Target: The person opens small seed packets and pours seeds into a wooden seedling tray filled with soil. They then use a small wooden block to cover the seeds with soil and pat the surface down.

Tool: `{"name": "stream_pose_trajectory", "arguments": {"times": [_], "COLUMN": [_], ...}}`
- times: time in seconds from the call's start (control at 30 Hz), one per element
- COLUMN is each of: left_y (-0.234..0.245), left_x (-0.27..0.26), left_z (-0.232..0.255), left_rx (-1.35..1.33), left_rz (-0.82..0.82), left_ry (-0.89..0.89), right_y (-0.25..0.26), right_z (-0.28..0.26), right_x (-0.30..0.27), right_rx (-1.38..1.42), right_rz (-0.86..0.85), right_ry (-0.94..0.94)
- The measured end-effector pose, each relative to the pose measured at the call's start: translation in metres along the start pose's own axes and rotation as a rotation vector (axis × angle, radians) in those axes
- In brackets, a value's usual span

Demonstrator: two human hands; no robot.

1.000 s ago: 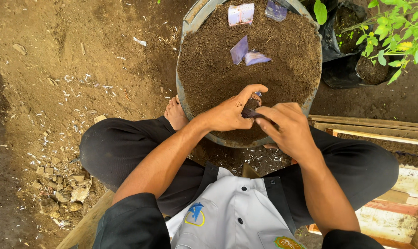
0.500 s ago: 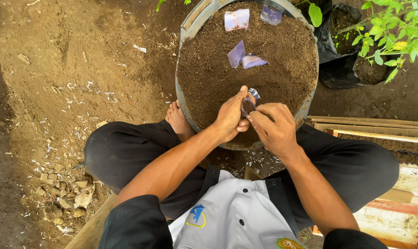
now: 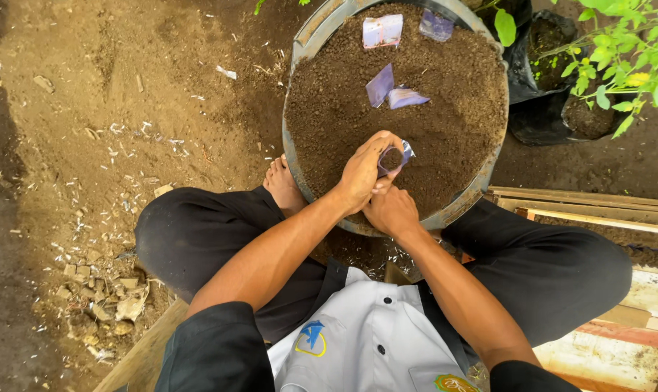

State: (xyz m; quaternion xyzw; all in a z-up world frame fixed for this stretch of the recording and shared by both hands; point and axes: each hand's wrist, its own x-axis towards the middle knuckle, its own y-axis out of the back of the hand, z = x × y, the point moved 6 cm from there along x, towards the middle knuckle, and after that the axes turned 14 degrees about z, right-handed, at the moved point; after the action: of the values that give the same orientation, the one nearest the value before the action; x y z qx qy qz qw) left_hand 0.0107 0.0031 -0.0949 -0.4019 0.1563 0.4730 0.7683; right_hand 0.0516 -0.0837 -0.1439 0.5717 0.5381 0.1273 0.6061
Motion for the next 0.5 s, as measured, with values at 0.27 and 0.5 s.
{"name": "stream_pose_trajectory", "arguments": {"times": [0.27,0.5], "left_y": [0.006,0.009], "left_x": [0.003,0.004], "left_z": [-0.02,-0.025], "left_rx": [-0.149,-0.045], "left_rz": [-0.057,0.057], "left_ry": [0.197,0.183], "right_y": [-0.02,0.072], "right_z": [0.037,0.021], "right_x": [0.017,-0.001], "right_rx": [1.395,1.923], "right_rz": [0.126,0.231], "right_ry": [-0.537,-0.519]}}
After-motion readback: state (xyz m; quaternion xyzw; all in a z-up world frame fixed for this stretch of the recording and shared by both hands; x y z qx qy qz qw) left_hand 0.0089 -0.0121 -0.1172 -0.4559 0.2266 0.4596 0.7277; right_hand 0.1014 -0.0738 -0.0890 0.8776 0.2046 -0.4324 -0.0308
